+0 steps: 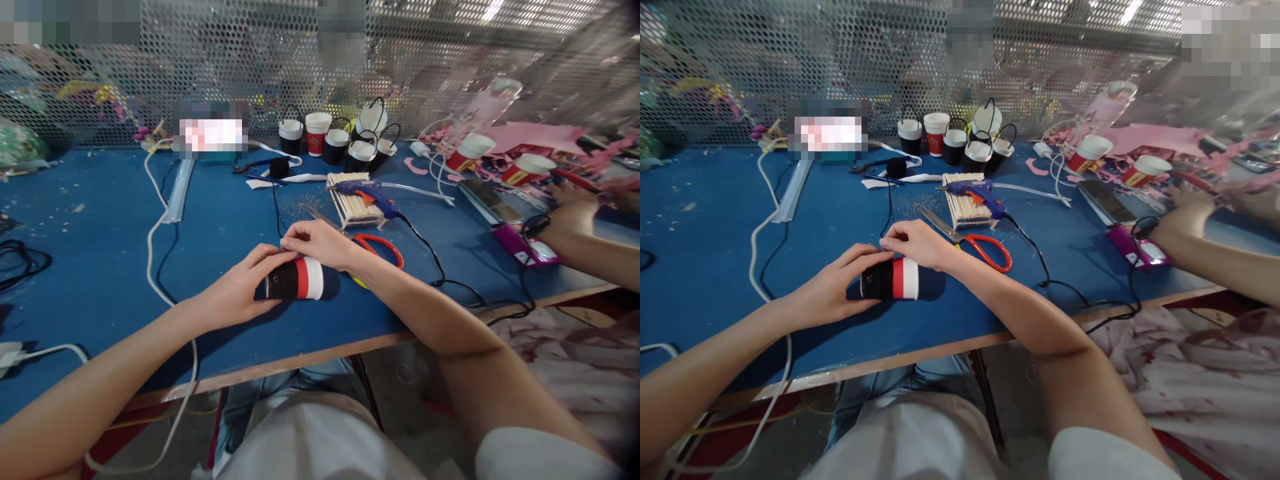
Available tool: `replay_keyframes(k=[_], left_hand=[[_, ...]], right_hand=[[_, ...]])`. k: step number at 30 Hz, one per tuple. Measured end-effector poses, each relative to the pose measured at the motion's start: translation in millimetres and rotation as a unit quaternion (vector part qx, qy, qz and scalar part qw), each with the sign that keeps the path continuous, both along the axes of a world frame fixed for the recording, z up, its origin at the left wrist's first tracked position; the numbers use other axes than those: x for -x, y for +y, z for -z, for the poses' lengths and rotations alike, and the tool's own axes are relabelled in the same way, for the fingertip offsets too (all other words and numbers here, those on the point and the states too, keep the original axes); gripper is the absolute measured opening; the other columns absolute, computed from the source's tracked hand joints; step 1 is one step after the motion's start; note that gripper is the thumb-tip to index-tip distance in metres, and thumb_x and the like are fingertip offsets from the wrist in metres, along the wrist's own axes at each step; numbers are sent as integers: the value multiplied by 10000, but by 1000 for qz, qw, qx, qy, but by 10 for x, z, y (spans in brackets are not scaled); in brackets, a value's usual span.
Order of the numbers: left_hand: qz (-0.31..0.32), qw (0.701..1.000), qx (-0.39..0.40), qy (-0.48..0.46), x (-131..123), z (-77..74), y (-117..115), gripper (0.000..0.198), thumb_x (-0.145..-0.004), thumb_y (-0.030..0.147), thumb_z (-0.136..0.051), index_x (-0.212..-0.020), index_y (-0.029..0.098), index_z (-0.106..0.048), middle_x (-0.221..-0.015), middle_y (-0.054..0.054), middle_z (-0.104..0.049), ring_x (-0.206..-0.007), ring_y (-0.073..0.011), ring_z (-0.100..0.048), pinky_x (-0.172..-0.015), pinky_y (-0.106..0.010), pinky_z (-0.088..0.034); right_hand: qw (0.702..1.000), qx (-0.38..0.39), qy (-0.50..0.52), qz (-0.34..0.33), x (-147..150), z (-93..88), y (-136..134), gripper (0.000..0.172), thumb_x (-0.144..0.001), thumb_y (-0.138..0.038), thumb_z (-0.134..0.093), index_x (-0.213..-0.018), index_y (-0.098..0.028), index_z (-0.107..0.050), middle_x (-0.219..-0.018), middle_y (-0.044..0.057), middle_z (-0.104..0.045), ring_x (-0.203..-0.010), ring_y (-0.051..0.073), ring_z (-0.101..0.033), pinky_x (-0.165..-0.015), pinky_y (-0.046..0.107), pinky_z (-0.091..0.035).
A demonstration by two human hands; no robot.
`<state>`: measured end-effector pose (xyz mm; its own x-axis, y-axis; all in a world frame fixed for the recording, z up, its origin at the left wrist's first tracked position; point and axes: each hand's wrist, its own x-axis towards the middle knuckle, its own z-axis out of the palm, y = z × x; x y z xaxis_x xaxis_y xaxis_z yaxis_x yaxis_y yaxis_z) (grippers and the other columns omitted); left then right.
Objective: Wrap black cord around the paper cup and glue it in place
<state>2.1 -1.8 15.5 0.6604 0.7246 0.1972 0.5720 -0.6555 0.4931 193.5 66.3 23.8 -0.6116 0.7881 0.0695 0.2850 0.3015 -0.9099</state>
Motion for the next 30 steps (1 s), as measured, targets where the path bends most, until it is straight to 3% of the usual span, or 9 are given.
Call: replay_keyframes(k=[6,10,14,18,20,25,28,30], left_hand=[[-8,1000,3,8,-5,-14,-7,621,-755,214,-606,-1303,238,-315,-1276,-106,-394,-1215,-267,-416,-1014,-430,-398],[-15,1000,11,4,-18,-41,-10,542,-754,213,-599,-1246,214,-371,-1240,-99,-425,-1181,-253,-458,-989,-395,-426],[-22,1000,16,2,-9,-43,-7,539,-764,251,-597,-1251,213,-369,-1253,-107,-434,-1149,-251,-493,-952,-388,-449],[-44,999,29,8,19,-34,13,504,-765,269,-598,-1223,211,-396,-1195,-86,-514,-1087,-238,-538,-906,-373,-473],[-53,998,18,4,31,-28,27,504,-759,285,-603,-1215,211,-401,-1194,-84,-521,-1080,-242,-543,-907,-385,-470],[-51,998,23,-5,57,4,54,507,-763,319,-607,-1216,220,-402,-1185,-92,-523,-1037,-245,-560,-838,-381,-508],[-46,999,25,-6,78,23,71,512,-772,341,-610,-1224,231,-396,-1197,-97,-505,-1040,-251,-551,-798,-377,-526],[-47,999,16,-9,95,27,85,506,-783,350,-604,-1230,240,-394,-1222,-98,-481,-1078,-260,-528,-816,-390,-521]], right_hand=[[1000,-29,8,-5,42,-12,6,229,-796,-367,-552,-743,-150,-602,-729,14,-621,-709,113,-558,-682,261,-441],[998,34,34,33,-15,-75,19,412,-854,-507,-425,-853,-150,-630,-911,80,-659,-841,152,-591,-740,290,-468],[988,103,81,80,-240,-283,18,651,-859,-645,-194,-1127,-190,-575,-1156,120,-597,-1070,210,-545,-820,357,-475],[987,107,66,104,-644,-542,-55,767,-820,-695,-50,-1245,-246,-503,-1282,109,-521,-1162,247,-491,-825,421,-476],[986,85,71,127,-865,-627,-114,767,-834,-656,20,-1275,-269,-474,-1346,82,-470,-1205,240,-460,-849,429,-468],[953,-65,-28,295,-1236,-615,-152,740,-877,-532,108,-1277,-285,-463,-1272,77,-539,-1167,219,-501,-850,435,-455],[918,-159,-90,351,-1314,-488,-15,591,-898,-571,-169,-1170,-205,-544,-1130,110,-612,-1048,235,-565,-825,418,-456],[882,-214,-169,384,-1338,-398,123,469,-835,-524,-430,-1051,-142,-596,-1010,138,-639,-933,251,-593,-800,413,-451]])
